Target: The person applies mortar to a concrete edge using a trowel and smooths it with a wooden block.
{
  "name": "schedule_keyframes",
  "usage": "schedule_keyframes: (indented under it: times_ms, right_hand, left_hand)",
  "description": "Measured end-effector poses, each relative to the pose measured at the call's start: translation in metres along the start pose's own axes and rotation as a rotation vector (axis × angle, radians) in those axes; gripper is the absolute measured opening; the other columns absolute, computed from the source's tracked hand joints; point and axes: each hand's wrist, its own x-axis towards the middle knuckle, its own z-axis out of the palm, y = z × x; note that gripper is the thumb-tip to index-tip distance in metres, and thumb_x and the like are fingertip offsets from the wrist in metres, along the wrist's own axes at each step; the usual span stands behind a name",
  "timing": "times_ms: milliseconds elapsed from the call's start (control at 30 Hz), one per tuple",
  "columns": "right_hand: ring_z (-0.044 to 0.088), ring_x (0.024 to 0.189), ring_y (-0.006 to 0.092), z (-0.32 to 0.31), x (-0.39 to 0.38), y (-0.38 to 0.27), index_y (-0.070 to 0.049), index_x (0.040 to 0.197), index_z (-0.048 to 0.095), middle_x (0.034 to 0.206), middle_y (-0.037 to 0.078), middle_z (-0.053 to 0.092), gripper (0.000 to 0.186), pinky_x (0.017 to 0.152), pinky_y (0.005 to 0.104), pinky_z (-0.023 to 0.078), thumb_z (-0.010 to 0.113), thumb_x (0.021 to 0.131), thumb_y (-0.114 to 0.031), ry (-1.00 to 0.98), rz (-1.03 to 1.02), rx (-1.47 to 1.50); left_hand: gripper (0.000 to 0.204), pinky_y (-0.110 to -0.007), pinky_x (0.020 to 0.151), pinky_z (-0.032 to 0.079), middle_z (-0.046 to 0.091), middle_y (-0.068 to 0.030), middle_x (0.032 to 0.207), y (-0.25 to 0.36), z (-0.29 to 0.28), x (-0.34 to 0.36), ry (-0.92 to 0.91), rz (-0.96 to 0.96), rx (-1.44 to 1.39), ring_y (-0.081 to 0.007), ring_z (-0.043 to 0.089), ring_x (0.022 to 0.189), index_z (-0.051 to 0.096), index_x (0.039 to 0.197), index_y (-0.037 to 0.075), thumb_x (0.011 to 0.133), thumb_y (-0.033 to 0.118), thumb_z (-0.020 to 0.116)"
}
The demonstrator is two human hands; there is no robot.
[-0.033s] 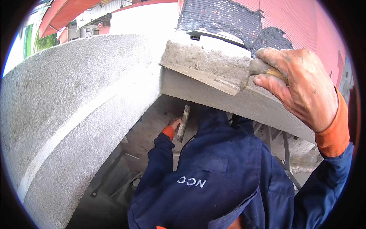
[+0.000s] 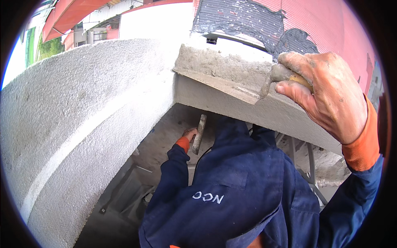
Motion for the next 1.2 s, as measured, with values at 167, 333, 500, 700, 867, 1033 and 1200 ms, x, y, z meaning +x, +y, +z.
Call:
schedule_keyframes:
  times_ms: [167,333,500,700,867,1033,1200]
  right_hand:
    - [0.064,0.068,0.0359,0.002,0.002,0.001,0.003,0.106,0.066,0.079,0.021,0.066,0.037,0.067,0.0413,0.050,0.074,0.081,-0.023,0.005,-0.018,-0.013]
    - [0.062,0.070,0.0365,-0.004,0.001,-0.004,0.001,0.106,0.066,0.077,0.019,0.064,0.038,0.066,0.0426,0.049,0.076,0.078,-0.022,-0.088,0.040,-0.053]
    - [0.061,0.071,0.0364,-0.005,-0.001,-0.009,0.001,0.107,0.065,0.078,0.018,0.064,0.039,0.066,0.0433,0.047,0.076,0.077,-0.021,-0.107,0.128,0.033]
    - [0.063,0.074,0.0363,-0.003,-0.003,-0.004,0.000,0.108,0.065,0.081,0.019,0.065,0.039,0.068,0.0427,0.049,0.077,0.077,-0.021,-0.153,0.159,0.019]
    - [0.068,0.087,0.0323,-0.007,-0.040,0.029,-0.002,0.118,0.064,0.101,0.020,0.066,0.044,0.079,0.0416,0.055,0.073,0.085,-0.029,0.037,0.240,-0.099]
    - [0.067,0.100,0.0300,-0.004,-0.055,0.048,-0.005,0.120,0.065,0.110,0.018,0.065,0.050,0.086,0.0413,0.057,0.072,0.084,-0.039,0.016,0.370,0.003]
    - [0.062,0.097,0.0290,0.001,-0.053,0.033,-0.005,0.110,0.070,0.104,0.014,0.069,0.046,0.085,0.0388,0.052,0.078,0.078,-0.036,-0.025,0.229,-0.085]
  left_hand:
    - [0.039,-0.035,0.074,0.048,0.066,-0.0080,0.097,-0.012,-0.009,0.008,-0.036,0.050,0.067,-0.0200,0.061,0.083,0.068,0.102,0.009,0.073,0.036,0.067]
    - [0.040,-0.035,0.074,0.048,0.066,-0.0081,0.097,-0.010,-0.015,-0.004,-0.021,0.022,0.063,-0.0207,0.060,0.084,0.068,0.102,0.009,0.073,0.036,0.066]
    - [0.041,-0.036,0.075,0.048,0.066,-0.0082,0.098,-0.003,-0.014,-0.016,-0.015,0.008,0.061,-0.0214,0.060,0.084,0.067,0.102,0.009,0.072,0.037,0.066]
    - [0.042,-0.037,0.076,0.047,0.066,-0.0083,0.098,0.012,-0.011,-0.026,-0.002,0.008,0.069,-0.0223,0.060,0.084,0.067,0.103,0.009,0.072,0.038,0.066]
    - [0.043,-0.038,0.077,0.047,0.065,-0.0084,0.098,0.011,-0.008,-0.035,0.025,-0.015,0.058,-0.0230,0.059,0.084,0.067,0.103,0.009,0.072,0.039,0.066]
    - [0.044,-0.038,0.077,0.047,0.065,-0.0084,0.099,0.018,0.000,-0.054,0.089,-0.038,0.014,-0.0237,0.059,0.085,0.067,0.103,0.009,0.071,0.039,0.066]
    - [0.045,-0.039,0.078,0.047,0.065,-0.0085,0.099,0.066,0.011,-0.101,0.177,-0.029,0.053,-0.0244,0.059,0.085,0.067,0.104,0.009,0.071,0.040,0.066]
